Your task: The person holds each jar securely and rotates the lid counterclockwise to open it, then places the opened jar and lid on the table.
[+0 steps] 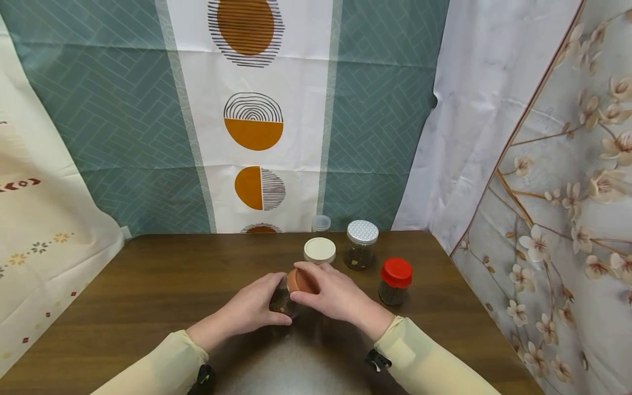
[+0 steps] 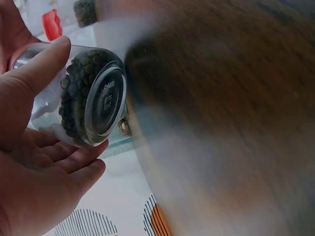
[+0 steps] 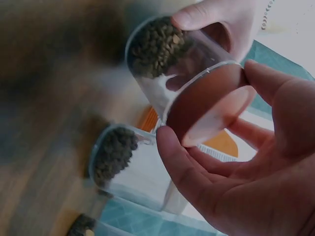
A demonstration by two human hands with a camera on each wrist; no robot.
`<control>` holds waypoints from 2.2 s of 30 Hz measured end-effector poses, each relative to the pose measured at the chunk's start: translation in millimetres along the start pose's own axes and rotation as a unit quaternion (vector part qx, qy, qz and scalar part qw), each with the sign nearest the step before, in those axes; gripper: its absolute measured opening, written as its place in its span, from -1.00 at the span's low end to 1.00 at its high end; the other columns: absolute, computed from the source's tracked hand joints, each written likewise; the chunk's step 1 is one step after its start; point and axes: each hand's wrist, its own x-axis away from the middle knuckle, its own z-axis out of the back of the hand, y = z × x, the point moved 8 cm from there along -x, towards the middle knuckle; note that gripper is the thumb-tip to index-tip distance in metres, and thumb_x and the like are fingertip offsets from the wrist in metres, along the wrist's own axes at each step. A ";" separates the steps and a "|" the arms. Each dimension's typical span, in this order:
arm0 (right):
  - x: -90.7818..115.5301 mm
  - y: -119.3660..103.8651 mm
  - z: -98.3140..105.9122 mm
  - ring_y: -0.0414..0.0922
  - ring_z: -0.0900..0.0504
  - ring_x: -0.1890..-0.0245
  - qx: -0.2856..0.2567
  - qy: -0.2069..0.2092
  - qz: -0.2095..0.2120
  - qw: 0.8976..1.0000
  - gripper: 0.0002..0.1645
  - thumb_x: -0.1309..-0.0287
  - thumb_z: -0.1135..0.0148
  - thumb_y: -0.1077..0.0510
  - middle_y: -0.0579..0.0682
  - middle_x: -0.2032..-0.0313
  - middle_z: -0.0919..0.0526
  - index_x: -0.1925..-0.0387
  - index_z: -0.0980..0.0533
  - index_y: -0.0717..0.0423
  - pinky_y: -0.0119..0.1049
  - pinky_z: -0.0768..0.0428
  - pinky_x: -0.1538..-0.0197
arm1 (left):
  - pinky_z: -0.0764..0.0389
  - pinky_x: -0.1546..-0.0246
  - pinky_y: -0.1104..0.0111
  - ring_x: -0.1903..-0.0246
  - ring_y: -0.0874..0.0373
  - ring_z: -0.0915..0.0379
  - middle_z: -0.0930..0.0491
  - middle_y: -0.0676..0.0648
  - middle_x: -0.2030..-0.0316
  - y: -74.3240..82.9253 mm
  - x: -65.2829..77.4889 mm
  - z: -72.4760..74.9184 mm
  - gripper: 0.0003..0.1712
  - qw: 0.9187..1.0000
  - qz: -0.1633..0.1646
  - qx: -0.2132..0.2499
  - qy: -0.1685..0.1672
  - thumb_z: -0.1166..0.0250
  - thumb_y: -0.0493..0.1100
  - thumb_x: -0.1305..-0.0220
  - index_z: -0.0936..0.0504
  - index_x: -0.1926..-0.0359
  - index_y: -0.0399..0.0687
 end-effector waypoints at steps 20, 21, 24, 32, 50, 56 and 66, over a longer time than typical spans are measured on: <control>-0.6 -6.8 5.6 -0.04 -0.65 -0.21 0.017 -0.015 0.067 0.998 -0.15 -0.31 -0.63 -0.11 -0.05 -0.30 -0.65 -0.54 -0.50 -0.09 0.08 -0.63 -0.25 | -0.62 -0.25 -0.08 -0.25 -0.12 -0.59 -0.61 -0.23 -0.27 4.4 -0.9 2.6 0.07 1.000 -0.010 -0.005 -0.008 -0.79 0.07 -0.11 -0.46 -0.46 -0.34; -0.1 -7.7 5.7 -0.05 -0.65 -0.21 0.019 -0.015 0.071 0.997 -0.15 -0.31 -0.64 -0.10 -0.05 -0.31 -0.65 -0.54 -0.50 -0.09 0.08 -0.63 -0.25 | -0.63 -0.25 -0.08 -0.25 -0.12 -0.59 -0.61 -0.22 -0.27 4.2 -1.0 2.6 0.07 1.000 -0.010 -0.005 -0.009 -0.78 0.07 -0.12 -0.45 -0.46 -0.34; 0.2 -8.8 5.5 -0.06 -0.64 -0.22 0.018 -0.021 0.076 0.997 -0.15 -0.29 -0.65 -0.06 -0.07 -0.31 -0.64 -0.54 -0.50 -0.11 0.07 -0.63 -0.26 | -0.63 -0.24 -0.08 -0.24 -0.12 -0.60 -0.61 -0.21 -0.26 3.4 -0.6 1.9 0.06 1.000 -0.011 -0.004 -0.009 -0.78 0.06 -0.12 -0.46 -0.46 -0.32; 1.1 -8.4 6.9 -0.05 -0.62 -0.26 0.008 -0.032 0.085 0.996 -0.15 -0.27 -0.68 0.04 -0.06 -0.34 -0.61 -0.51 -0.50 -0.15 0.07 -0.60 -0.29 | -0.63 -0.23 -0.08 -0.23 -0.10 -0.59 -0.61 -0.20 -0.25 4.0 -1.3 2.2 0.05 1.000 -0.015 -0.006 -0.007 -0.78 0.06 -0.11 -0.46 -0.45 -0.29; 2.2 -3.6 7.1 0.06 -0.53 -0.43 -0.013 -0.031 0.054 0.998 -0.14 -0.35 -0.59 -0.13 0.05 -0.50 -0.48 -0.58 -0.46 -0.16 0.19 -0.53 -0.40 | -0.63 -0.22 -0.05 -0.20 -0.08 -0.57 -0.60 -0.20 -0.24 7.7 -0.5 -0.5 0.03 1.000 -0.022 -0.017 -0.006 -0.77 0.09 -0.13 -0.48 -0.44 -0.29; -2.3 2.3 10.3 0.07 -0.66 -0.30 0.029 -0.009 -0.033 0.999 -0.22 -0.48 -0.40 -0.29 0.07 -0.33 -0.65 -0.55 -0.51 -0.08 0.16 -0.61 -0.31 | -0.62 -0.26 -0.08 -0.24 -0.11 -0.56 -0.59 -0.24 -0.29 7.8 -1.7 -0.9 0.04 1.000 -0.019 -0.015 -0.010 -0.76 0.08 -0.15 -0.47 -0.46 -0.31; -3.5 2.9 10.8 0.06 -0.68 -0.23 0.029 -0.020 -0.018 0.999 -0.26 -0.45 -0.45 -0.26 0.04 -0.26 -0.70 -0.48 -0.56 -0.03 0.14 -0.62 -0.28 | -0.61 -0.27 -0.08 -0.26 -0.12 -0.56 -0.58 -0.25 -0.30 7.2 -3.5 -1.9 0.05 1.000 -0.020 -0.018 -0.015 -0.76 0.10 -0.15 -0.45 -0.47 -0.30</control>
